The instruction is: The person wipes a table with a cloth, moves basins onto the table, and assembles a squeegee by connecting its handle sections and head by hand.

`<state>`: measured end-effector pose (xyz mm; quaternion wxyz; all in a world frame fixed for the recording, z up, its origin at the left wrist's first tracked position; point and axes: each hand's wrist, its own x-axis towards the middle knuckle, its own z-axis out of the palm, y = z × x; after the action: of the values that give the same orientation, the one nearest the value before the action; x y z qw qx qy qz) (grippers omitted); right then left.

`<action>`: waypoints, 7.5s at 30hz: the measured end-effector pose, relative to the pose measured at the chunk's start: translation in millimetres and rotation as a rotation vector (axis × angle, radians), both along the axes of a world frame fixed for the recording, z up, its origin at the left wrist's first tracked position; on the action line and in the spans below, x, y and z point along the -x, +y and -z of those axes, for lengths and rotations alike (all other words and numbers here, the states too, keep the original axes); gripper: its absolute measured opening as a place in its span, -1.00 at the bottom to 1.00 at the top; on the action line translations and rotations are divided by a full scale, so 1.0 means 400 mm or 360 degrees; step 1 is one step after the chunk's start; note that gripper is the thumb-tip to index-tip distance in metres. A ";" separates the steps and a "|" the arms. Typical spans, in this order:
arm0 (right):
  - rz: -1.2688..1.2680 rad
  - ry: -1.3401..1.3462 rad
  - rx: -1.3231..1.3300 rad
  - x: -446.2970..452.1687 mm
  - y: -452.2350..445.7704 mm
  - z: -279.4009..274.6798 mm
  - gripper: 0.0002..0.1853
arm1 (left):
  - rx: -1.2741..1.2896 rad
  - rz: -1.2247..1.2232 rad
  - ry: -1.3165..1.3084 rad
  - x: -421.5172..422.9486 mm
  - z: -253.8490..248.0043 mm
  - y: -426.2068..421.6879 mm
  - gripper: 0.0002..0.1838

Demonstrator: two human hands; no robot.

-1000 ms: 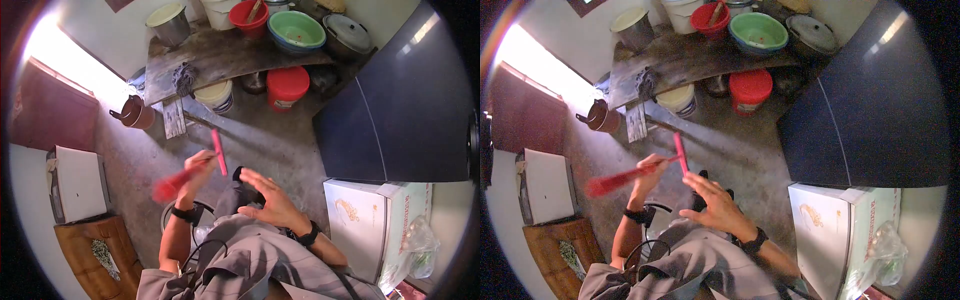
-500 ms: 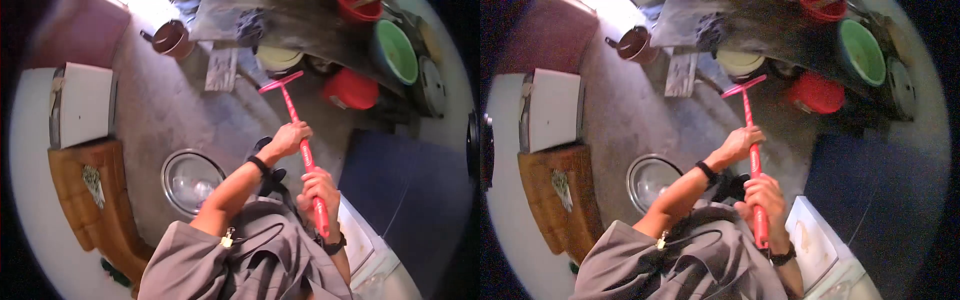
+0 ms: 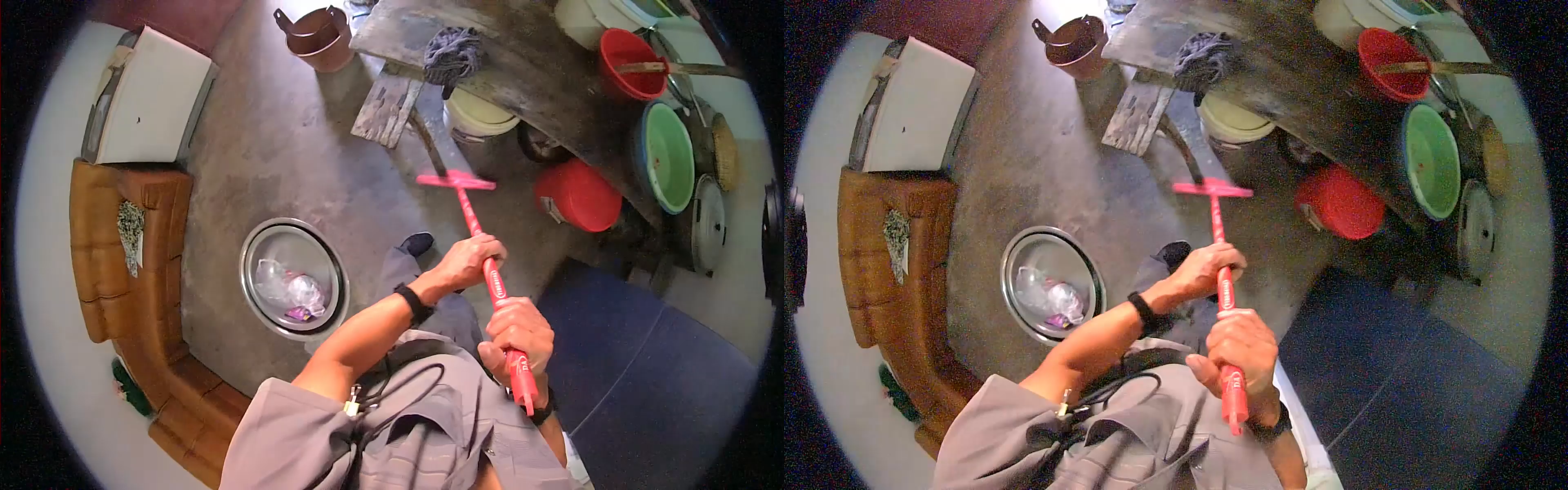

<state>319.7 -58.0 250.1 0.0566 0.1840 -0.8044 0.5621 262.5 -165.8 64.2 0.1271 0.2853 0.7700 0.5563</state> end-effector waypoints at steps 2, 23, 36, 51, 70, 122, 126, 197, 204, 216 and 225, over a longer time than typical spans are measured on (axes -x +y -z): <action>0.0070 0.0011 0.0095 -0.019 0.035 -0.013 -0.71 | 0.0109 -0.0079 0.0088 -0.019 -0.035 0.011 -0.83; -0.0108 -0.0055 0.0206 -0.021 0.039 -0.020 -0.76 | 0.0318 -0.0642 0.0043 -0.072 -0.060 -0.031 -0.81; 0.0920 -0.0461 0.0086 0.111 0.138 -0.093 -0.72 | 0.0110 0.0279 0.0016 0.062 -0.098 0.024 -0.50; 0.2814 0.0002 0.0978 -0.432 0.780 -0.059 -0.84 | 0.1605 0.0080 -0.0498 -0.004 0.242 -0.725 -0.60; 0.1860 -0.1965 0.0668 -0.850 0.967 0.412 -0.34 | 0.1059 -0.0814 -0.1580 -0.465 0.195 -0.344 -0.64; 0.0298 -0.0267 -0.1572 1.260 0.123 0.840 -0.03 | 0.0172 -0.2030 -0.2701 -0.427 0.041 -0.395 -0.80; 0.0220 -0.0358 -0.1578 1.289 0.084 0.845 -0.08 | 0.0137 -0.2052 -0.2710 -0.462 0.089 -0.392 -0.78; -0.0778 -0.1857 -0.0731 0.342 -1.263 1.646 -0.49 | -0.1468 -0.4552 -0.1497 -1.232 1.235 -1.095 -0.48; -0.0375 -0.1380 -0.0578 0.329 -1.247 1.689 -0.56 | 0.0146 -0.3771 -0.1924 -1.270 1.142 -1.094 -0.28; 0.0153 -0.1392 -0.0246 0.366 -0.906 1.285 -0.55 | 0.1657 -0.2498 -0.1003 -1.459 0.831 -1.107 -0.26; 0.0445 -0.1389 0.0609 0.550 -0.573 0.849 -0.68 | 0.1606 -0.2783 -0.0486 -0.592 0.248 -1.011 -0.40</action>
<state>99.9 -287.2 -89.4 -0.1779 -0.1919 -0.6524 0.7113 499.3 -570.2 -35.0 -0.1214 -0.5376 0.8290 0.0954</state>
